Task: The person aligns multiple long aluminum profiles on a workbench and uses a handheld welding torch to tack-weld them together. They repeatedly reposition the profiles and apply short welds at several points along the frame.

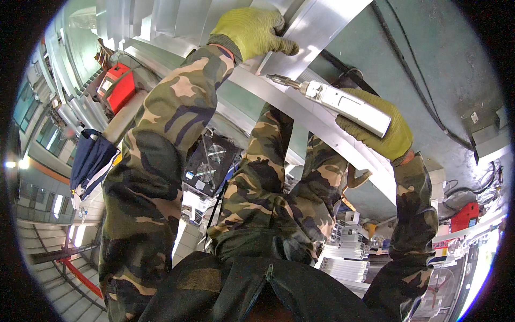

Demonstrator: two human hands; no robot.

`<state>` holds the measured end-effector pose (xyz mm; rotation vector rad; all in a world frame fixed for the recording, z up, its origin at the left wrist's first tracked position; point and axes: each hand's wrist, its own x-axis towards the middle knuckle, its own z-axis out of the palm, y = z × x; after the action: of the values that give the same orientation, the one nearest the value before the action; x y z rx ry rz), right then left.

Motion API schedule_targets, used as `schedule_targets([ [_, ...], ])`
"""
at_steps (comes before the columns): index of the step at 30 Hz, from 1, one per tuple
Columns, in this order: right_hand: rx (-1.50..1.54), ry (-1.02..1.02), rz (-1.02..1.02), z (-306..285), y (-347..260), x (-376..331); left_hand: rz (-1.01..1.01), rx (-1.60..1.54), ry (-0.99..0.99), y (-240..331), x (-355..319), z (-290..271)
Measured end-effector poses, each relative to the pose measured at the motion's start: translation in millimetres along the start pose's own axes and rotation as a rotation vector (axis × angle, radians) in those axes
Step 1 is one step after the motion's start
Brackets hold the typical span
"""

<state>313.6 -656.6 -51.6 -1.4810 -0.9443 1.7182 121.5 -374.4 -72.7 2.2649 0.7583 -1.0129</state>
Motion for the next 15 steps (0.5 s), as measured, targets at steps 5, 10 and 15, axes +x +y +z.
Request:
schedule_targets([
  [5,0.013,-0.038,-0.001,2.6,-7.3,8.2,-0.029,0.002,-0.022,0.8,-0.5,0.5],
  [10,0.025,-0.049,0.007,5.1,-10.3,9.6,-0.002,-0.007,-0.03,0.2,0.3,-0.7],
  [15,0.024,-0.059,-0.003,8.7,-16.1,15.2,0.007,0.022,-0.016,-1.4,-0.3,0.3],
])
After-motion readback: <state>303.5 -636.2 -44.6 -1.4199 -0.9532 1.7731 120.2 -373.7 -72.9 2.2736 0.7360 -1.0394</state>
